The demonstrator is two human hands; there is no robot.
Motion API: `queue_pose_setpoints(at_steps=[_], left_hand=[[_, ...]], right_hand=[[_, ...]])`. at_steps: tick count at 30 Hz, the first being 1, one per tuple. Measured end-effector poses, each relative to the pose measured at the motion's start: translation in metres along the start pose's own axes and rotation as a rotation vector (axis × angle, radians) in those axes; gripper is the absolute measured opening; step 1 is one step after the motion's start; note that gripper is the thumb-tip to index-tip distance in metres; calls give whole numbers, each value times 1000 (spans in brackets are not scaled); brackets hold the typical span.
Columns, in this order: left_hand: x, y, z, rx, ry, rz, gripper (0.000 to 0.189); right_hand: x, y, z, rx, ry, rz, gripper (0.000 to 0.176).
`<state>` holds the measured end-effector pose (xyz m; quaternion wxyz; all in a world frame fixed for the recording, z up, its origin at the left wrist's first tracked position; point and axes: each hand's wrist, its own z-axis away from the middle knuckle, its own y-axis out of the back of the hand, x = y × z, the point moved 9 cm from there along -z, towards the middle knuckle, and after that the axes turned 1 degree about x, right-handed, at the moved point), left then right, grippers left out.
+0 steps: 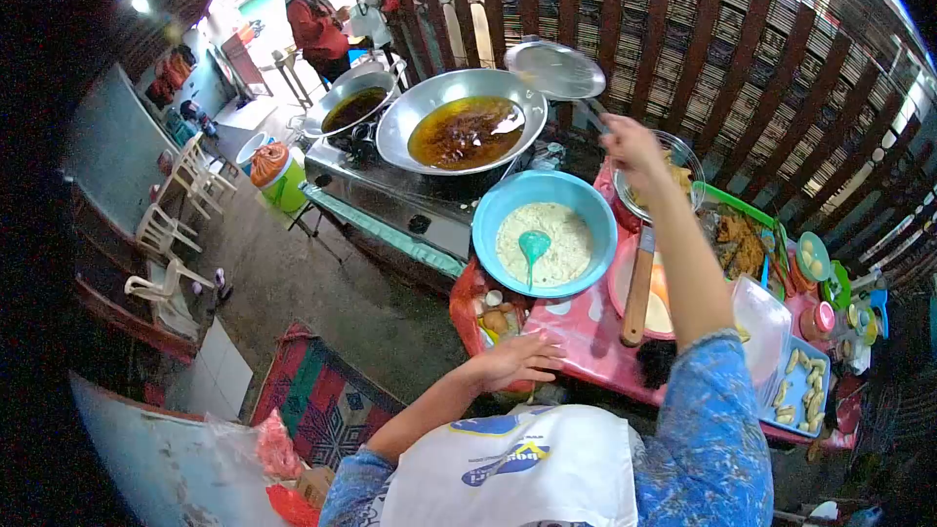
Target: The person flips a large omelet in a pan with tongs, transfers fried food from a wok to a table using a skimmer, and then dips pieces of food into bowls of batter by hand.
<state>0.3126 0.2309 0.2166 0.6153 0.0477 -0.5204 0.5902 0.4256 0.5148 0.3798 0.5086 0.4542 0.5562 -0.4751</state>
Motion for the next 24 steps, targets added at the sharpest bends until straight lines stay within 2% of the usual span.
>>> queue_pose_setpoints(at_steps=[1, 3, 5, 7, 10, 11, 12, 13, 15, 16, 19, 21, 24], left_hand=[[-1, -12, -13, 7, -3, 4, 47], [-10, -40, -36, -56, 74, 5, 54], [-6, -62, -53, -21, 83, -28, 59], [-20, -77, -74, -48, 154, 86, 59], [-29, -85, -99, -17, 137, 180, 48], [-30, -88, -104, -27, 116, 225, 42], [-23, -89, -103, 33, 104, 241, 33], [-19, -97, -103, 18, 126, 231, 33], [-4, -85, -104, 215, 53, 245, 25], [1, -83, -109, 208, 65, 237, 25], [-1, -72, -121, 218, 121, 333, 19], [12, -64, -124, 256, -16, 130, 18], [15, -70, -118, 232, -39, 75, 17]], right_hand=[[-1, 35, 6, 13, -12, -112, 25], [-5, 106, 25, 137, 41, -57, 23], [-12, 171, 58, 389, 71, 143, 22], [14, 251, 66, 492, 213, 326, 21], [64, 339, 94, 610, 195, 461, 22], [87, 365, 101, 620, 129, 461, 22], [83, 365, 120, 654, 128, 551, 22], [78, 362, 136, 686, 126, 641, 22], [104, 380, 144, 714, 59, 534, 23], [121, 385, 147, 684, -54, 473, 21], [134, 388, 147, 626, -54, 396, 20], [131, 387, 146, 645, -21, 406, 20], [123, 379, 148, 628, -41, 420, 23]])
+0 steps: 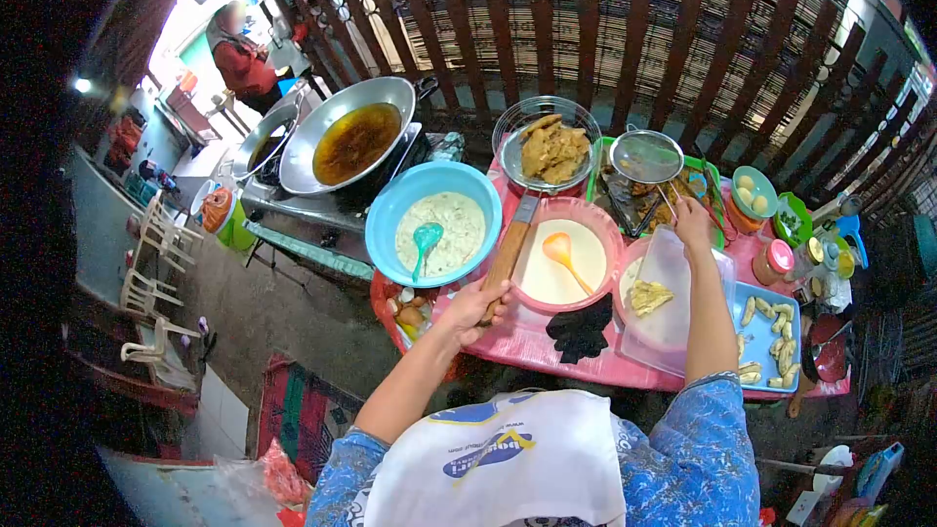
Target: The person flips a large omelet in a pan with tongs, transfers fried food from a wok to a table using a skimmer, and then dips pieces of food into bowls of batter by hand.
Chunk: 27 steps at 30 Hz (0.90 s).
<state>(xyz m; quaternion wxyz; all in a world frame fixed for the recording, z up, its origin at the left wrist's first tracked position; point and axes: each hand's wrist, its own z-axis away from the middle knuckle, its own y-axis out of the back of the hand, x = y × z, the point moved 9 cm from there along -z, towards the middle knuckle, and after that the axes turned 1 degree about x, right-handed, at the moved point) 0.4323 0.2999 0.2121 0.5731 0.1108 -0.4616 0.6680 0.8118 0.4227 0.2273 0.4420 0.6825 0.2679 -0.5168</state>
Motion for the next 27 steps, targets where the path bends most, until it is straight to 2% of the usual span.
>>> queue_pose_setpoints(at_steps=[5, 8, 11, 13, 17, 19, 20, 23, 24, 25, 26, 27], left_hand=[[24, -13, 32, -50, -51, 61, 16], [45, -17, 56, -30, -108, 37, 18], [60, -13, 69, -14, -127, 22, 20], [67, -10, 75, 35, -154, -21, 20], [63, -8, 68, 38, -144, -23, 19], [59, -5, 62, 54, -137, -48, 19], [54, -4, 58, 47, -128, -51, 20], [47, -1, 45, 71, -83, -77, 20], [42, 8, 36, 90, -79, -118, 21], [41, 9, 29, 72, -80, -144, 25], [41, 9, 23, 59, -86, -171, 29], [41, 11, 20, 78, -83, -167, 30]], right_hand=[[0, -3, -10, -5, -9, 123, 25], [-9, -15, -14, -10, 60, 206, 25], [-15, -54, -19, -138, -1, 172, 23], [-9, -94, -25, -278, -106, 47, 24], [-17, -151, -35, -350, -73, -57, 25], [3, -179, -44, -422, -146, 29, 27], [17, -187, -54, -435, -114, 79, 27], [25, -194, -60, -469, -99, 143, 24], [13, -189, -56, -431, -35, 148, 24], [31, -195, -61, -441, -121, -4, 25], [18, -194, -57, -443, -71, -43, 29], [13, -194, -55, -501, -49, 97, 31]])
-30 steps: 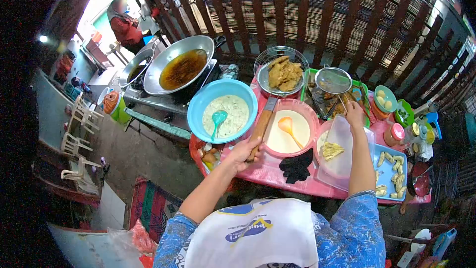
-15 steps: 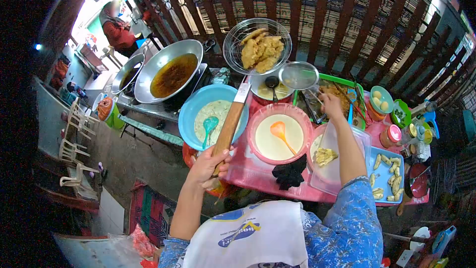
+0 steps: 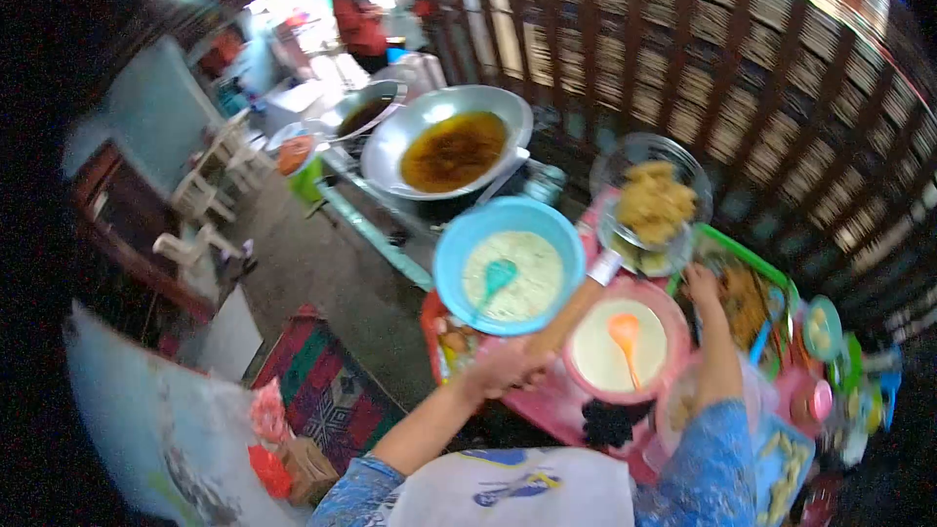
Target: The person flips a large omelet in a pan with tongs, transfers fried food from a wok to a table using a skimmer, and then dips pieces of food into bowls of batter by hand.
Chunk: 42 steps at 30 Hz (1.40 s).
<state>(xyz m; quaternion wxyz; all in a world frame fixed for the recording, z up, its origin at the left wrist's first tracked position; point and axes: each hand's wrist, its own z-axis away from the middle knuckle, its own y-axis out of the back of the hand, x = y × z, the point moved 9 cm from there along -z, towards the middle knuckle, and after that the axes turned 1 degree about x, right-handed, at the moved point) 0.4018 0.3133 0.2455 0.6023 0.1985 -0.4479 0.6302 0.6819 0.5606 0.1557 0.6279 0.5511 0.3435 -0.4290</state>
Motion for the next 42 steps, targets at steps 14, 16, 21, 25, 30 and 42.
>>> queue_pose_setpoints(at_steps=[14, 16, 21, 25, 30, 42], left_hand=[[-35, 5, -31, -57, 66, 43, 37], [-34, 3, -24, -48, 85, 162, 43], [-46, 7, -9, -32, 90, 248, 41], [-73, 22, -15, -40, 94, 321, 36], [-83, 32, -5, 1, 81, 325, 31], [-36, 11, 71, 267, -402, -282, 29]], right_hand=[[-15, 44, -11, 150, 263, 742, 34], [-72, 60, 25, 208, 230, 716, 35], [-154, 122, 84, 463, 670, -3, 26], [-201, 164, 162, 640, 591, -167, 25], [-234, 187, 254, 821, 761, -435, 23], [-232, 263, 494, 1719, 1420, -385, 13]])
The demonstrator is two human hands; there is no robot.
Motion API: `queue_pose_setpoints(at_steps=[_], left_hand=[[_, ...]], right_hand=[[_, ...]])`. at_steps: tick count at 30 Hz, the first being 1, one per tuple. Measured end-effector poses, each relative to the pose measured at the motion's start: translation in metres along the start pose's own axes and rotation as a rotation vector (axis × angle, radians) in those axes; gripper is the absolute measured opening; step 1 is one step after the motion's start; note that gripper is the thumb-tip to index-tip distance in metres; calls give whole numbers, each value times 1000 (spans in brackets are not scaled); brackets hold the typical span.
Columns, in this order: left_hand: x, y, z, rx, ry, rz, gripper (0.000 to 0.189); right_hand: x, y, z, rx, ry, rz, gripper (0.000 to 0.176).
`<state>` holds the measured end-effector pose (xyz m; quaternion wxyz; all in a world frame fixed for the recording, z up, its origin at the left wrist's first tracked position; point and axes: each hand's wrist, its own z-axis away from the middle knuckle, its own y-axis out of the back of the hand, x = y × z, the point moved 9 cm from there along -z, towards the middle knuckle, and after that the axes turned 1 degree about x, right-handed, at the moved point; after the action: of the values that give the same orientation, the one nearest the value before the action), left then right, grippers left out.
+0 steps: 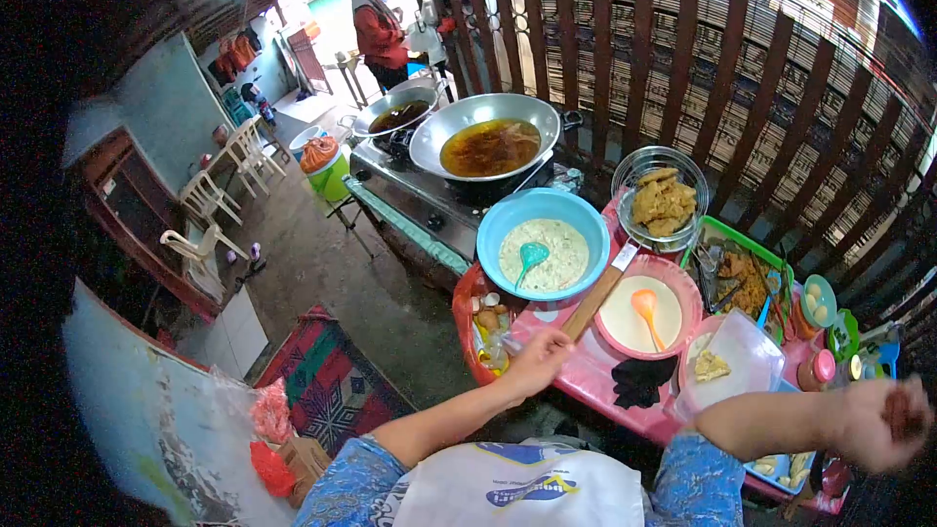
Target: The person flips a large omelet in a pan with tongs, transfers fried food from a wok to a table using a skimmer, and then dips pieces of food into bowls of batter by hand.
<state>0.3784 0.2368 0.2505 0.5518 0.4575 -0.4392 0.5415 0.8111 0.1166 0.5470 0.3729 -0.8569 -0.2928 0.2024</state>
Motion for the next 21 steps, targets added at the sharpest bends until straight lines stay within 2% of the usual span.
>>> queue_pose_setpoints(at_steps=[2, 3, 4, 6, 8, 10, 11, 12, 13, 14, 16, 17, 20, 21], left_hand=[[61, -50, 33, -361, -148, -174, 23], [74, -77, 46, -524, -199, -129, 25], [76, -102, 55, -617, -172, -30, 29], [94, -134, 68, -656, -321, -40, 37], [95, -145, 72, -591, -233, 147, 32], [100, -144, 83, -614, -197, 160, 29], [99, -144, 89, -640, -154, 172, 26], [99, -143, 94, -639, -157, 175, 26], [94, -145, 101, -662, -141, 118, 24], [89, -147, 108, -686, -126, 59, 23], [89, -150, 122, -712, -147, 70, 22], [96, -149, 132, -740, -142, 141, 22], [86, -157, 140, -770, -88, 260, 28], [88, -155, 135, -708, -102, 359, 32]], right_hand=[[-16, 10, -10, 70, 12, -76, 9], [-30, 15, -11, 145, 26, -163, 7], [-47, 19, -10, 221, 40, -252, 9], [-87, 22, -7, 375, 68, -435, 18], [-148, 3, -13, 454, 83, -533, 23], [-163, -24, 23, 1104, -571, -654, 18], [-139, -6, 24, 1102, -573, -657, 18], [-118, 19, -7, 734, -232, -695, 18], [-130, 21, -24, 359, 102, -705, 17], [-134, 21, -27, 359, 104, -708, 17], [-131, 32, -26, 544, 41, -869, 17], [-136, 32, -27, 574, 57, -880, 16], [-159, 33, -33, 566, 149, -818, 15], [-168, 33, -34, 555, 181, -791, 15]])
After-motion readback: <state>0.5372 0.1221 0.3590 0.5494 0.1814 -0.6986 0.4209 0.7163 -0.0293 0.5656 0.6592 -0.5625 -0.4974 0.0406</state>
